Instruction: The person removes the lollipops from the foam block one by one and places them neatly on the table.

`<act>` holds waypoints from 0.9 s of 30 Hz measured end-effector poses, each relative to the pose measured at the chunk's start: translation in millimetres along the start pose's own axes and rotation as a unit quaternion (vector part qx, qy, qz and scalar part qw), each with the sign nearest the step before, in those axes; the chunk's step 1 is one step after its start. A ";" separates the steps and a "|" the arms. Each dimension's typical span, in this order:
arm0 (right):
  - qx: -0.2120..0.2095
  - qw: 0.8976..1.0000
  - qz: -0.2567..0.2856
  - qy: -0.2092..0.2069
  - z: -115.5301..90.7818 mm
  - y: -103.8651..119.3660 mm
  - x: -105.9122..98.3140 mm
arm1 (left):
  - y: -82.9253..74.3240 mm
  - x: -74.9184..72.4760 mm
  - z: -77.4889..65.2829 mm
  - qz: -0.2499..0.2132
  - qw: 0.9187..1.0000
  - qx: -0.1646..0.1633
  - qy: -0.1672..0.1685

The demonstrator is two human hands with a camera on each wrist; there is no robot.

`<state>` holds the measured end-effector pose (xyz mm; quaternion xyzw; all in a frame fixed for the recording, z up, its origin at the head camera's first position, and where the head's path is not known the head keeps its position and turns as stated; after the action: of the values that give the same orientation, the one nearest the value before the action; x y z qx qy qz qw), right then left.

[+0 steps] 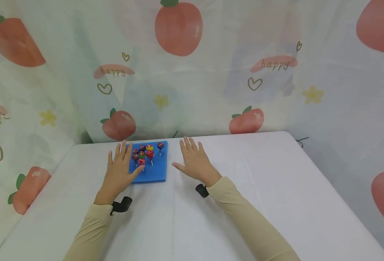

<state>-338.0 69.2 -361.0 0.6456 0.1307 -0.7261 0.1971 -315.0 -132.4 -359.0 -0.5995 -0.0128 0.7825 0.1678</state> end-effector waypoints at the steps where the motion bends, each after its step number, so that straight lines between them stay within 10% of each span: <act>1: -0.002 1.000 0.001 0.001 2.1 1.3 0.8 | 4.4 -0.3 -1.0 -0.002 1.000 -0.004 0.001; 14: -0.012 0.999 0.023 0.026 19.6 17.0 14.7 | 54.6 0.1 -16.5 -0.009 0.999 -0.036 0.000; 27: -0.025 0.997 0.075 0.013 33.0 41.5 26.2 | 81.4 30.4 -15.6 -0.013 0.997 -0.046 0.062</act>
<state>-350.8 14.6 -379.9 0.6582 0.1029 -0.6971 0.2651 -327.3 -203.6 -409.8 -0.6536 -0.0460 0.7402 0.1509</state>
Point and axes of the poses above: each hand's wrist, its own z-axis towards the middle knuckle, its own x-axis out of the palm, y = z × x, the point moved 10 cm from there along z, towards the middle knuckle, and after that the axes turned 1 degree about y, right-handed, at the moved point
